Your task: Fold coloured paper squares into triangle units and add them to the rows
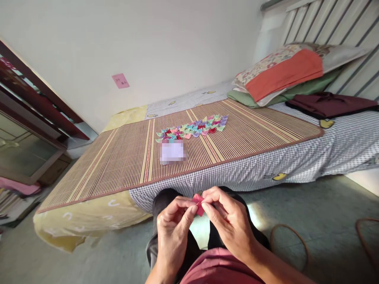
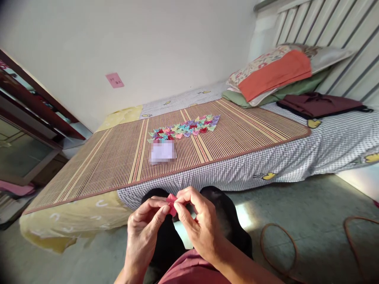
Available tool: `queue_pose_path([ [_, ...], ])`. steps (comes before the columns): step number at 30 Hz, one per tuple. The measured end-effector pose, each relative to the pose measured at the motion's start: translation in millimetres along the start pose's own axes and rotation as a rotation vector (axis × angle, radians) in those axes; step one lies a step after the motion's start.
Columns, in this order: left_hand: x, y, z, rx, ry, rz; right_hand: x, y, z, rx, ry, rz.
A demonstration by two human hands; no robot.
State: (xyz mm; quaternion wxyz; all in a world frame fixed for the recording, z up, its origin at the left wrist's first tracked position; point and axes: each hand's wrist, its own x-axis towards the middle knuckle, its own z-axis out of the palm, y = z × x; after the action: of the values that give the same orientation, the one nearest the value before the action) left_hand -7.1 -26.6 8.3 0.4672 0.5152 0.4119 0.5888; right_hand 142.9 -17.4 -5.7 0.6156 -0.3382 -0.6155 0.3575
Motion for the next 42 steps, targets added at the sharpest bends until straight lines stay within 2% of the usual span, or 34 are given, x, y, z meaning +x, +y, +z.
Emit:
queue_pose_path([
  [9,-2,0,4.8,-0.005,0.109,-0.046,2,2,4,-0.007,0.033,0.029],
  [14,-2,-2,4.1,0.014,0.116,-0.061,-2,6,5,0.009,0.039,0.073],
  [22,-2,-6,6.9,-0.08,0.185,-0.092,-1,6,5,-0.063,0.044,0.161],
  [24,-2,-7,6.3,-0.059,0.2,-0.081,2,5,4,-0.039,0.004,0.222],
  [27,0,-8,3.7,-0.047,0.226,-0.078,7,3,2,-0.004,-0.131,0.308],
  [30,4,-7,-0.1,-0.096,0.194,-0.159,9,2,-2,-0.022,-0.198,0.31],
  [34,10,-5,-5.9,-0.121,0.087,-0.311,10,2,-8,-0.122,-0.247,0.239],
  [39,10,-5,-10.0,-0.102,-0.02,-0.34,11,0,-13,-0.189,-0.35,0.153],
  [42,9,-7,-7.0,-0.151,0.017,-0.35,12,0,-10,-0.121,-0.351,0.214],
])
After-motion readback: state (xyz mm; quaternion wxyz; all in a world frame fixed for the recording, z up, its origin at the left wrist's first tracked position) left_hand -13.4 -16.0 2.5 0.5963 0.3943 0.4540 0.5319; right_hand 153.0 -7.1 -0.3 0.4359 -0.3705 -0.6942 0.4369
